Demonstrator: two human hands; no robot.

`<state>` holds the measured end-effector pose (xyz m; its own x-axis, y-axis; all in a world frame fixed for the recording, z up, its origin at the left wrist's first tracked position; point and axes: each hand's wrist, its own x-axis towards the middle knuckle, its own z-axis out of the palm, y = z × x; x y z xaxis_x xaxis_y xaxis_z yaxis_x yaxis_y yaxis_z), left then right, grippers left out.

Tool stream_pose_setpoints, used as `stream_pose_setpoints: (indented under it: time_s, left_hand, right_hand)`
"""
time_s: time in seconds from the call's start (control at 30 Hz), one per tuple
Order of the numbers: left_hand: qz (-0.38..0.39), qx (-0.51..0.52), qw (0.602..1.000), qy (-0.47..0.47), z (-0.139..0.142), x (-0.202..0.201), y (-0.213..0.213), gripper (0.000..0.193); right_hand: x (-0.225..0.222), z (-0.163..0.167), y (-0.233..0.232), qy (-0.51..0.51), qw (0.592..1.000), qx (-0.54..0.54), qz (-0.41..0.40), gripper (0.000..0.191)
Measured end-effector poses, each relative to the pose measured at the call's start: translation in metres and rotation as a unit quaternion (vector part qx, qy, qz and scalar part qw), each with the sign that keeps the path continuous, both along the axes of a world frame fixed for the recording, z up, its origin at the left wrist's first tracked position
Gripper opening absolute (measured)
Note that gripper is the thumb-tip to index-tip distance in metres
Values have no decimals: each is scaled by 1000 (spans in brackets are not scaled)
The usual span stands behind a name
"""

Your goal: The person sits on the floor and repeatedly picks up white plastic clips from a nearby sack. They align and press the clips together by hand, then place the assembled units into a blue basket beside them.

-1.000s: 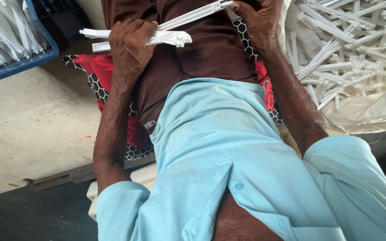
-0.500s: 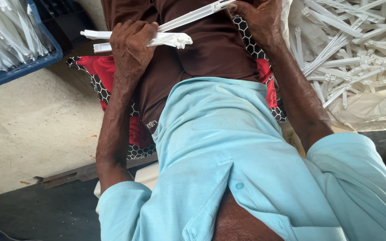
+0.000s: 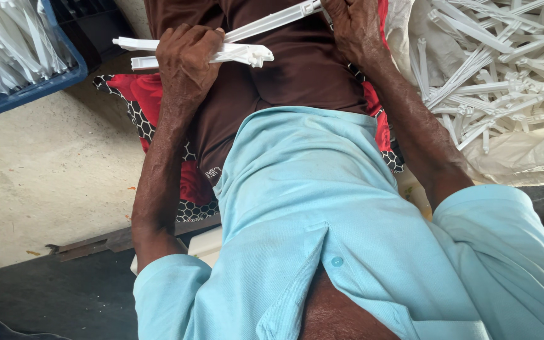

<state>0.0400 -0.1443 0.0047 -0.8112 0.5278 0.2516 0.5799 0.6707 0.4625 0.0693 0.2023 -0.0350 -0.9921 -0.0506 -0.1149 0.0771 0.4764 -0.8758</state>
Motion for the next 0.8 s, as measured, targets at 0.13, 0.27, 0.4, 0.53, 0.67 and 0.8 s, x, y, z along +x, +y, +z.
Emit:
stream_pose_setpoints:
  time_s: [0.13, 0.27, 0.4, 0.53, 0.67, 0.8]
  left_hand:
    - [-1, 15, 1000, -6, 0, 0, 0, 14]
    - [5, -4, 1000, -4, -3, -1, 1, 17]
    - [10, 10, 1000, -9, -3, -1, 2, 14]
    - [4, 5, 1000, -19, -1, -1, 1, 12]
    - [-8, 7, 1000, -3, 2, -2, 1, 8]
    - [-8, -3, 1000, 5, 3, -1, 3, 7]
  right_hand:
    - [-4, -4, -3, 44, 998, 44, 11, 41]
    - [-6, -1, 1, 43, 998, 38, 31, 39]
    - [-5, 7, 6, -14, 996, 64, 67, 47]
    - [-2, 14, 11, -1, 992, 101, 81, 44]
    - [-1, 22, 12, -36, 989, 117, 86, 45]
    - [-3, 37, 11, -82, 986, 112, 90, 43]
